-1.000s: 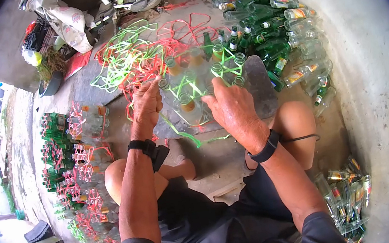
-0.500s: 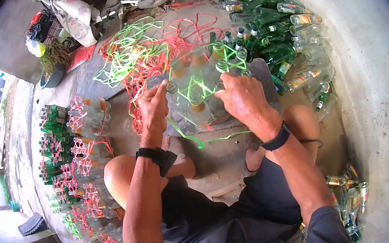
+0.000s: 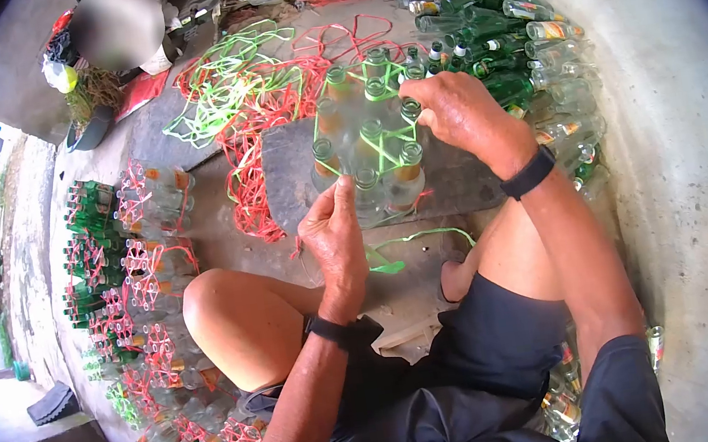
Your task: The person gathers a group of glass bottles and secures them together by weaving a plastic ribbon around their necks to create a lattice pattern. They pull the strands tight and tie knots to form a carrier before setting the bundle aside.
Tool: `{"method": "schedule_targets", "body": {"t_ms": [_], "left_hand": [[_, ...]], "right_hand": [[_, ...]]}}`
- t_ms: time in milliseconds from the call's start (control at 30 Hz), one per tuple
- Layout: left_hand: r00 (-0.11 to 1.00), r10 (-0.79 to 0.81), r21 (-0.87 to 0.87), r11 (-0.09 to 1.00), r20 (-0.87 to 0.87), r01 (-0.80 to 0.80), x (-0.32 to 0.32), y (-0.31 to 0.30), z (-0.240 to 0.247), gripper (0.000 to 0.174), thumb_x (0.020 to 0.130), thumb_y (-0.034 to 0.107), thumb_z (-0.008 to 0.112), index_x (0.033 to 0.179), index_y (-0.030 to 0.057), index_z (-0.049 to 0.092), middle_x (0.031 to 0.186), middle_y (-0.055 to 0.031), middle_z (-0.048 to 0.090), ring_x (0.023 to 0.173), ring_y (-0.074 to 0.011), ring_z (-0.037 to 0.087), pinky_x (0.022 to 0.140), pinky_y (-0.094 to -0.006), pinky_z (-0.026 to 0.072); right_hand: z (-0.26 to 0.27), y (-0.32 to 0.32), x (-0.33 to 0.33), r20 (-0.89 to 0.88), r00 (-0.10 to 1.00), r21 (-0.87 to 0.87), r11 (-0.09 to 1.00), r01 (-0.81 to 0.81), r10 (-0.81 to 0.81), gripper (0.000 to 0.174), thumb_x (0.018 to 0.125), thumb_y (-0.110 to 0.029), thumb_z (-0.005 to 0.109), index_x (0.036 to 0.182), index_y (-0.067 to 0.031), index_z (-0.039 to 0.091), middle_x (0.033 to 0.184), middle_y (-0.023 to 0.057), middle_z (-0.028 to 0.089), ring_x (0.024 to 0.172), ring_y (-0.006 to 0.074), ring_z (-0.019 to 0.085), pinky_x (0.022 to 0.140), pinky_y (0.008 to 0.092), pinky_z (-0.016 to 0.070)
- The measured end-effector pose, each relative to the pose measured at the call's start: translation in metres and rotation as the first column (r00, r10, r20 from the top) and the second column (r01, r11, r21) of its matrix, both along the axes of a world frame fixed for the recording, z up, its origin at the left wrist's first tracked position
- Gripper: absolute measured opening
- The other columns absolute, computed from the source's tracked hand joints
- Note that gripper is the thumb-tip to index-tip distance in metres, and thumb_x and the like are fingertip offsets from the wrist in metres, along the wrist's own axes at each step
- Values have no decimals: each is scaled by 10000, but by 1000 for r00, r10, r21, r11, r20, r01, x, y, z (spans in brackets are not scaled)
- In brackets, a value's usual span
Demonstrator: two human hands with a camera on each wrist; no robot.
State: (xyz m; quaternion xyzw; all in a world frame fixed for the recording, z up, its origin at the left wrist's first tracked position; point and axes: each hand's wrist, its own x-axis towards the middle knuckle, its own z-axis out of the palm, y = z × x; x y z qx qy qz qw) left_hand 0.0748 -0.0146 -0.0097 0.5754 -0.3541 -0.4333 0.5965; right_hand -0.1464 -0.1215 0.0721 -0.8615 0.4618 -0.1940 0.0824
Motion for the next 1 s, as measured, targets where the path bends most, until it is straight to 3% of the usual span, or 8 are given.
{"method": "schedule_targets", "body": {"t_ms": [100, 167, 267, 300, 500, 600, 867, 1000], "left_hand": [[999, -42, 14, 999, -14, 42, 3, -1, -2, 309, 1044, 217, 749, 1095, -84, 793, 807, 54, 665, 797, -42, 534, 698, -263, 474], [997, -65, -20, 998, -43, 64, 5, -1, -2, 301, 1043, 216, 754, 1092, -78, 796, 828, 55, 685, 802, -38, 542, 703, -256, 475], [995, -80, -28, 997, -54, 79, 6, -2, -3, 292, 1043, 214, 755, 1100, -69, 799, 855, 49, 712, 813, -35, 559, 713, -249, 481], [995, -86, -29, 996, -55, 84, 7, -2, -5, 292, 1043, 214, 755, 1100, -69, 799, 855, 49, 712, 813, -35, 559, 713, -249, 481], [993, -102, -64, 993, -50, 99, 9, -3, -6, 282, 1039, 215, 765, 1115, -54, 807, 878, 30, 744, 813, -37, 583, 725, -250, 504], [997, -80, -44, 996, -1, 80, 6, -2, -5, 258, 1040, 213, 767, 1102, -31, 819, 841, 82, 673, 753, -14, 495, 643, -220, 392], [998, -40, -57, 998, -39, 37, -10, 4, -9, 304, 1042, 217, 759, 1165, -59, 794, 954, -47, 802, 865, -65, 645, 798, -270, 544], [998, -5, -65, 998, -65, 1, -37, 12, 0, 286, 1043, 191, 756, 1174, -61, 790, 949, -38, 795, 862, -58, 635, 780, -266, 546]], "right_hand": [[2, 25, 8, 16, 990, -47, 989, 141, -140, 349, 861, -91, 759, 1202, -45, 696, 909, 244, 735, 902, 439, 720, 792, 528, 566], [23, 50, 23, 202, 955, 116, 974, 196, -217, 329, 902, -101, 743, 1211, -17, 666, 899, 258, 724, 890, 459, 708, 784, 539, 560], [5, 70, 33, 250, 956, 172, 979, 113, -154, 316, 920, -122, 748, 1200, -1, 666, 888, 257, 714, 883, 476, 697, 771, 548, 556], [-6, 72, 34, 193, 973, 32, 992, 123, -126, 320, 922, -142, 763, 1184, -15, 630, 882, 244, 707, 886, 479, 695, 756, 555, 552], [-19, 75, 43, 103, 974, 56, 979, 196, -201, 338, 910, -144, 777, 1131, -43, 542, 853, 228, 706, 873, 468, 701, 709, 550, 546], [-18, 70, 38, 67, 985, -15, 987, 158, -157, 338, 891, -158, 796, 1108, -45, 564, 828, 213, 706, 832, 457, 707, 683, 545, 548], [-13, 54, 23, -102, 992, -33, 997, 64, -67, 333, 862, -155, 821, 1092, -60, 601, 811, 175, 713, 782, 430, 716, 654, 534, 549], [-8, 43, 7, -128, 991, -70, 997, 14, -23, 334, 847, -139, 824, 1084, -59, 603, 816, 161, 702, 841, 412, 718, 711, 520, 554]]}}
